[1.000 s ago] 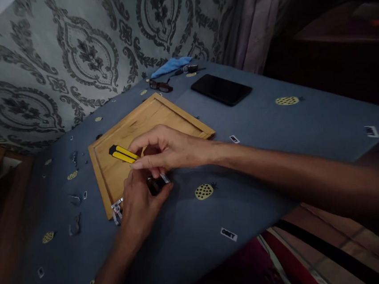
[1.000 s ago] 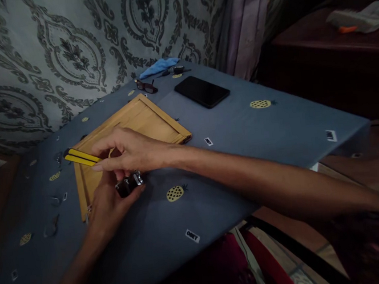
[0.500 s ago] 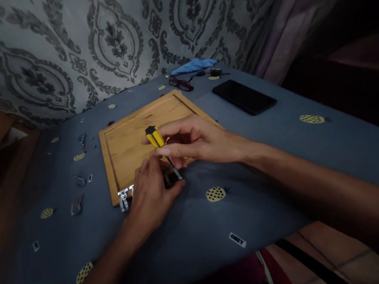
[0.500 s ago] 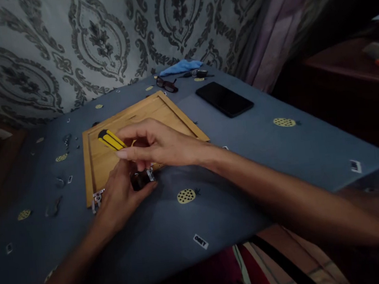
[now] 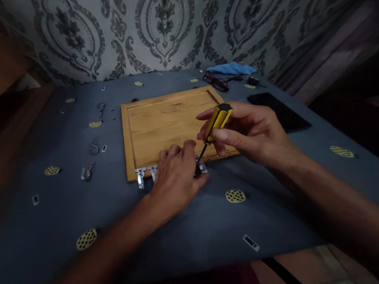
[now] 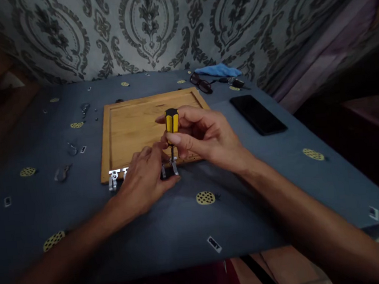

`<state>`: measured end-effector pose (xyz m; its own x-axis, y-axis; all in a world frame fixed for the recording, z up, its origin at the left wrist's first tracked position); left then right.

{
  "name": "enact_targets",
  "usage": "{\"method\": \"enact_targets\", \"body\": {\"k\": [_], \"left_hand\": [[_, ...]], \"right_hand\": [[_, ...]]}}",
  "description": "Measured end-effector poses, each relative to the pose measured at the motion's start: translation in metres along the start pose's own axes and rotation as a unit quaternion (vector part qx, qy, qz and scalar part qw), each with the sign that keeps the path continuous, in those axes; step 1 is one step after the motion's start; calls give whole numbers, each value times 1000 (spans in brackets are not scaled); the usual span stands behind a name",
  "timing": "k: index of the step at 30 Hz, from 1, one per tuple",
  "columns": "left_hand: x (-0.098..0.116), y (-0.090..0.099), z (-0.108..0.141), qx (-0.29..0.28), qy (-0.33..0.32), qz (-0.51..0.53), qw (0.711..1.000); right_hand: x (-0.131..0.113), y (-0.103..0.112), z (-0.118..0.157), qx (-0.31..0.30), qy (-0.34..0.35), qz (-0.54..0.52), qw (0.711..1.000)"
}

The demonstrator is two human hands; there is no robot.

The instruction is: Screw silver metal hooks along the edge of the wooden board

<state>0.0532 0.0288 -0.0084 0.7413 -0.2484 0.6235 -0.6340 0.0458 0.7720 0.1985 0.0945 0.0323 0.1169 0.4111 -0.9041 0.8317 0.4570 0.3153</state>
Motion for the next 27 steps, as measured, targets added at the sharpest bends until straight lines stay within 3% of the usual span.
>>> {"method": "enact_targets", "body": {"k": [11, 20, 25, 27], "left_hand": [[-2, -2, 1, 4, -4, -6, 1000], [-1, -2, 1, -3, -6, -5, 1000], [-2, -1, 1, -7, -10, -5, 1000], [-2, -1, 2, -9, -9, -4, 1000]], "right_hand": [[3, -4, -1, 76, 0, -17, 997], [3, 9, 0, -9, 33, 2, 999], [0, 2, -2, 77, 37, 1, 996], [-1, 1, -2, 79, 31, 4, 996]]}}
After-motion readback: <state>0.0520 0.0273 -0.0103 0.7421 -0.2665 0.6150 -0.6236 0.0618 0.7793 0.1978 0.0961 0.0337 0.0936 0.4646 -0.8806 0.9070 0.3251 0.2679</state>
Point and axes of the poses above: each hand's wrist, its own z-axis away from the middle knuckle, its own y-axis out of the back of the hand, x = y × z, the point moved 2 cm from there along -z, towards the middle knuckle, and after that the axes turned 10 degrees about z, right-handed, at the moved point
